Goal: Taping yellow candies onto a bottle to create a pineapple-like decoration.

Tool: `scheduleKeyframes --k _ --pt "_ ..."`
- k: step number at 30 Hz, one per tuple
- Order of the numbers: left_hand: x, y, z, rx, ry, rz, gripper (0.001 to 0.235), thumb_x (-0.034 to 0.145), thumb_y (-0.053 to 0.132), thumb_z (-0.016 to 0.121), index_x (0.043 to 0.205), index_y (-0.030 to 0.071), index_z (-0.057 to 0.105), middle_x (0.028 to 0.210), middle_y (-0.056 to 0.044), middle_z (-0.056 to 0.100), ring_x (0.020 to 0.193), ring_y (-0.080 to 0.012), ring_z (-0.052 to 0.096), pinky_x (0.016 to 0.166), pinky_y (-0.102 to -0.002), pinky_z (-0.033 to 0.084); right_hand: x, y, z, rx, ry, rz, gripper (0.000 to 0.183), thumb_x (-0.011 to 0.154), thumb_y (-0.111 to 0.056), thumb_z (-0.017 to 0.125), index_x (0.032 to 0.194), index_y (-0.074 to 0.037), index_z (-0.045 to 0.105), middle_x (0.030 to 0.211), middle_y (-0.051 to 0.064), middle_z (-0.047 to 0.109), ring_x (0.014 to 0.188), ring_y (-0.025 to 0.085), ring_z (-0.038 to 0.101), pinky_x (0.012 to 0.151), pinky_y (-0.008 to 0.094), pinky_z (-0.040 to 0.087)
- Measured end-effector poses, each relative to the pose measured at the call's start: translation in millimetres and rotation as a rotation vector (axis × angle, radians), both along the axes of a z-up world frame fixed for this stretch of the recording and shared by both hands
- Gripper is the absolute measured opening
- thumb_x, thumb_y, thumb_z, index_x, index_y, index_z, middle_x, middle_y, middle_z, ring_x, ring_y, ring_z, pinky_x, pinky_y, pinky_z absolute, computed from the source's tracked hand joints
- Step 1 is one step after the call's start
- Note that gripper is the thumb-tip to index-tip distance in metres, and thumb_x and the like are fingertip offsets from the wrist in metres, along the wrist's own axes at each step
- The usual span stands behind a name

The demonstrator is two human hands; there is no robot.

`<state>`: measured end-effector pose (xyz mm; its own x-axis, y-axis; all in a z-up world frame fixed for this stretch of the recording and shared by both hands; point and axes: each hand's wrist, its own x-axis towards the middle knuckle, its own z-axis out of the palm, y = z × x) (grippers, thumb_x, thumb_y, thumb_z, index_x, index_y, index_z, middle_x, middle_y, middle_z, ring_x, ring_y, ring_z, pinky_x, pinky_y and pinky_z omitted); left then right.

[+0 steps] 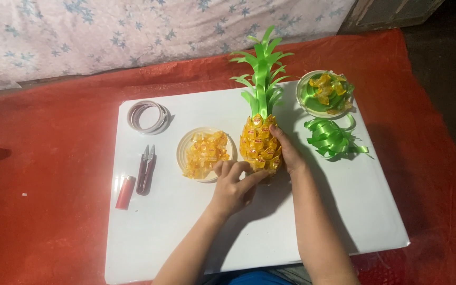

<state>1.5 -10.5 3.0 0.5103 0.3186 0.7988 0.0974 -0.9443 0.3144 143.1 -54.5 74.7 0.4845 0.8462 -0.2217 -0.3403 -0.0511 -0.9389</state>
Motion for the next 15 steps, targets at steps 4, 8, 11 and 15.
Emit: scheduleKeyframes --k 4,8,11,15 --pt "0.1 -1.3 0.5 -0.018 0.005 0.0 0.019 0.087 0.013 0.071 0.1 0.026 0.078 0.088 0.001 0.05 0.084 -0.0185 0.044 0.082 -0.034 0.036 6.0 2.6 -15.3 -0.009 0.0 0.008 0.096 0.087 -0.065 0.063 0.154 -0.002 0.036 0.155 0.026 0.039 0.142 0.042 0.04 0.117 0.055 0.03" --pt "0.2 -6.3 -8.0 0.035 0.017 -0.014 0.022 0.087 0.014 0.072 0.104 0.027 0.078 0.092 0.001 0.053 0.088 -0.0193 0.045 0.087 -0.037 0.033 1.1 5.1 -19.6 0.042 -0.072 -0.054 0.09 0.089 -0.054 0.069 0.155 -0.003 0.034 0.158 0.021 0.035 0.142 0.038 0.037 0.117 0.054 0.031" --pt "5.6 -6.9 -9.0 0.039 0.061 0.005 0.018 0.087 0.016 0.073 0.102 0.025 0.078 0.094 -0.001 0.055 0.09 -0.0204 0.046 0.089 -0.04 0.032 0.3 5.4 -9.0 0.027 -0.012 -0.037 0.088 0.089 -0.055 0.067 0.154 -0.004 0.037 0.157 0.021 0.038 0.141 0.037 0.039 0.117 0.053 0.032" --pt "2.6 -11.3 -6.8 0.054 0.059 0.0 0.02 0.096 0.025 0.064 0.112 0.024 0.076 0.096 -0.002 0.054 0.088 -0.0222 0.045 0.087 -0.04 0.031 -2.4 7.4 -10.1 0.021 -0.063 -0.034 0.089 0.09 -0.054 0.068 0.155 -0.005 0.034 0.159 0.02 0.034 0.143 0.038 0.037 0.117 0.054 0.03"
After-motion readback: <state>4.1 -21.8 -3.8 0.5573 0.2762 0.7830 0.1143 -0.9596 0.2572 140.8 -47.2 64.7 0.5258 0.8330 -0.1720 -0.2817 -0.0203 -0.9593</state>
